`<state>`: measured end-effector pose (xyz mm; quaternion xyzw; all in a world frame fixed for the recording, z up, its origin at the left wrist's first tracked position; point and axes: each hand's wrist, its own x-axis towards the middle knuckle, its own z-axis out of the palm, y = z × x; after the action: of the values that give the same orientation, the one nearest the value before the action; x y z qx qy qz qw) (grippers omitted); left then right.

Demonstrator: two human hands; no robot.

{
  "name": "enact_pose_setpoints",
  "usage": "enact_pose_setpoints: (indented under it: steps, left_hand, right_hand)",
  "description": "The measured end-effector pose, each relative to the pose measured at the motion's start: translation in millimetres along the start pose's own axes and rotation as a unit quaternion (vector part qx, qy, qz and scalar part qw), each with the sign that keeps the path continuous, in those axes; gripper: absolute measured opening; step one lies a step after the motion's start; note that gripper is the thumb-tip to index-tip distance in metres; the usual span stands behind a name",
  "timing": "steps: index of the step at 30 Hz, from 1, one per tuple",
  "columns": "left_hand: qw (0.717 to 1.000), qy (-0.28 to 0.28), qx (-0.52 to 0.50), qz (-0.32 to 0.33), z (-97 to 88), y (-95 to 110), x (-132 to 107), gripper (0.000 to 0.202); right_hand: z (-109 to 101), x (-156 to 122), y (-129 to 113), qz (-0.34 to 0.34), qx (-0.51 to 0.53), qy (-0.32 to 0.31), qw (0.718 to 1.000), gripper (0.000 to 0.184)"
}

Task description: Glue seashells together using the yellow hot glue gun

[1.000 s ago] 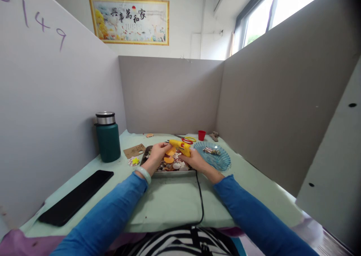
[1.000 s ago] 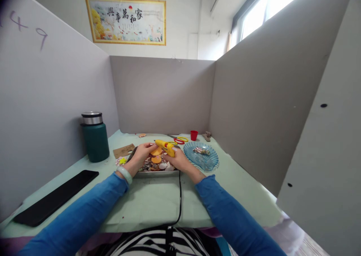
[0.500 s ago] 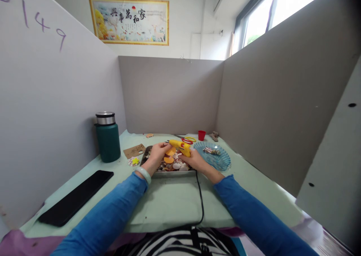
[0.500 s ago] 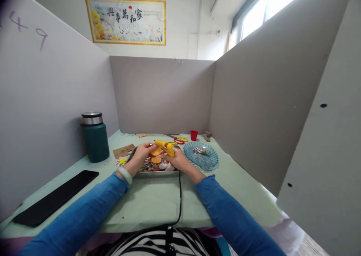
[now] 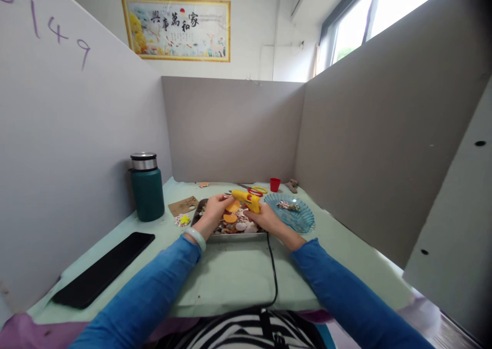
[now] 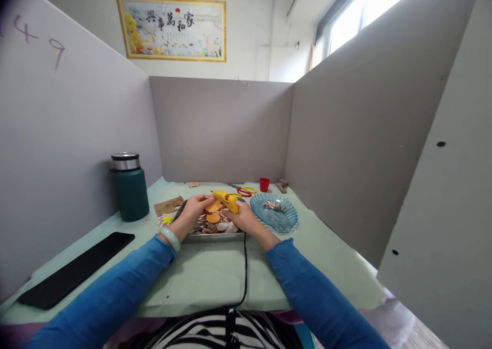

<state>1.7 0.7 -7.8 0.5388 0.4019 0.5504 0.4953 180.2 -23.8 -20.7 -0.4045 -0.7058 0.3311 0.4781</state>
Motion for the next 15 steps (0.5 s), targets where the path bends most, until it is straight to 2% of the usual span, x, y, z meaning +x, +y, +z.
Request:
enact_pose_setpoints:
  steps: [15]
  left_hand:
    - [1.000,0.005,-0.002,0.001,-0.8,-1.8,2.0,0.039]
  right_hand:
    - [0.8,-2.3,-6.7,0.021,0.012,-0.003,1.000,0.024]
